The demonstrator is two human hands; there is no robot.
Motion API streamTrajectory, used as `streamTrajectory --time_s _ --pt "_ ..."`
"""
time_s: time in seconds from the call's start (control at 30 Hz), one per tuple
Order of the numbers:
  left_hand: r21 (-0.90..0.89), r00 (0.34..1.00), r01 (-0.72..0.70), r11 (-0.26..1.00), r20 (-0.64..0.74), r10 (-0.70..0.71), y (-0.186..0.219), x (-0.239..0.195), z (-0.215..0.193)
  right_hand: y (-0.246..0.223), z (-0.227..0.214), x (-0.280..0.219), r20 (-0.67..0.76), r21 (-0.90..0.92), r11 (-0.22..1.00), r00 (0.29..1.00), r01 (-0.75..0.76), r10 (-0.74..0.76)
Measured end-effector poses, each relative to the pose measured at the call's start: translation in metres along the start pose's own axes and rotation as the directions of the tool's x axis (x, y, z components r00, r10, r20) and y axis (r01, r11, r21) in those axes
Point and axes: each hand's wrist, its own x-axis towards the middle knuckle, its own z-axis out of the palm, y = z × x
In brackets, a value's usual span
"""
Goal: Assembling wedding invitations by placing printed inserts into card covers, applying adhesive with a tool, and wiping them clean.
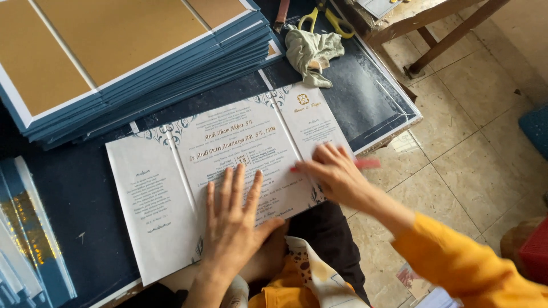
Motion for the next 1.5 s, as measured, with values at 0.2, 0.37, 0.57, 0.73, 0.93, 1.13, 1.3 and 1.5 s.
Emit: streamTrajectory --time_s 0.2,0.37,0.57,0.73,0.93,1.13,1.3,1.5 --pt "0.279 0.995 -0.037 0.96 0.094 0.011 0.006 -0.001 0.011 0.077 0.023 0.138 -0.103 0.032 0.998 0.994 0.05 -0.047" --pt "0.396 0.995 0.011 0.918 0.086 -0.049 0.013 0.0 0.008 0.032 0.026 0.09 -0.136 0.12 0.983 0.983 0.137 -0.12" --pt "0.345 0.996 0.022 0.938 0.079 -0.052 0.011 0.006 0.015 -0.039 0.002 -0.014 0.08 0.124 0.988 0.991 0.095 -0.105" --pt "0.305 0.991 0.077 0.949 0.077 -0.105 0.012 0.019 0.027 0.043 0.039 0.128 -0.035 0.132 0.982 0.99 0.137 -0.134" --pt "0.006 0.97 0.132 0.991 0.204 -0.13 -0.052 -0.005 0.004 0.025 0.053 0.157 -0.107 0.179 0.974 0.987 0.139 -0.121" --pt "0.174 0.878 0.418 0.892 0.173 -0.446 -0.114 -0.041 -0.032 -0.074 0.004 0.021 0.093 0.183 0.976 0.986 0.118 -0.137" --pt "0.214 0.914 0.381 0.899 0.06 -0.402 -0.109 -0.045 -0.035 -0.03 0.035 0.098 0.053 0.221 0.953 0.973 0.206 -0.223" --pt "0.262 0.917 0.386 0.884 -0.006 -0.398 -0.111 -0.05 -0.036 0.006 0.074 0.219 0.06 0.244 0.968 0.995 0.064 -0.081"
